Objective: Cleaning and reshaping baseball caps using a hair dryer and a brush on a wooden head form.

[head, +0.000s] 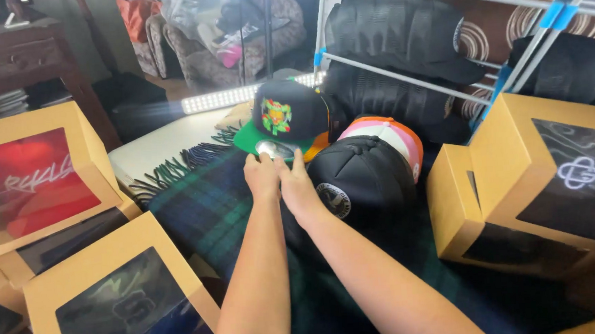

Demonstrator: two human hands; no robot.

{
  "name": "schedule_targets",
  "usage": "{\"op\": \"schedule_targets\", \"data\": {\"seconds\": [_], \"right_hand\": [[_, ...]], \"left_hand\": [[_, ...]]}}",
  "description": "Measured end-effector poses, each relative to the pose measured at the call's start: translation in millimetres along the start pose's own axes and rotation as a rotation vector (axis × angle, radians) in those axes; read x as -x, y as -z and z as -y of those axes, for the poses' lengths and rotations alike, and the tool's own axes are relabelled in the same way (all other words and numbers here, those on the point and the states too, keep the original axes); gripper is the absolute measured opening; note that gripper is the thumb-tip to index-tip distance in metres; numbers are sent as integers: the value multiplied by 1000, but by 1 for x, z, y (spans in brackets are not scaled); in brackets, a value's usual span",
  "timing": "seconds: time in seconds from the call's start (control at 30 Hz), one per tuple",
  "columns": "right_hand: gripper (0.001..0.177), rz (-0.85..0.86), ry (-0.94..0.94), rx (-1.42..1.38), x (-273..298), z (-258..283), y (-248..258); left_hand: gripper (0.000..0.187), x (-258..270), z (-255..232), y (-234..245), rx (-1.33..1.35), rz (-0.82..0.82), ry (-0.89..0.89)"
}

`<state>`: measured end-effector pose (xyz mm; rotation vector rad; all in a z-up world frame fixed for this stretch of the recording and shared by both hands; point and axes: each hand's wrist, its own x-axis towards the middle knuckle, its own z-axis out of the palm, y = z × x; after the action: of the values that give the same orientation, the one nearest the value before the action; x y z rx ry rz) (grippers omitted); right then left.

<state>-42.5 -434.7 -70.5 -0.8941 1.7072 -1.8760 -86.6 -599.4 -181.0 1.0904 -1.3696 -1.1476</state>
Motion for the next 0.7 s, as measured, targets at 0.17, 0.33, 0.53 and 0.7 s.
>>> {"op": "schedule_targets", "data": {"seconds": [0.17, 0.33, 0.53, 0.7], "right_hand": [[82, 92, 16, 343, -14, -49, 5], [71, 83, 168, 342, -7, -46, 0], [48, 40, 499, 341, 46, -21, 27], [58, 30, 190, 215, 165, 57, 96]], "left_hand": [[40, -30, 46, -19, -312, 170, 9], [73, 0, 2, 8, -223, 200, 113], [31, 30, -28, 24, -627, 39, -158], [16, 88, -98, 50, -442, -98, -671]]}}
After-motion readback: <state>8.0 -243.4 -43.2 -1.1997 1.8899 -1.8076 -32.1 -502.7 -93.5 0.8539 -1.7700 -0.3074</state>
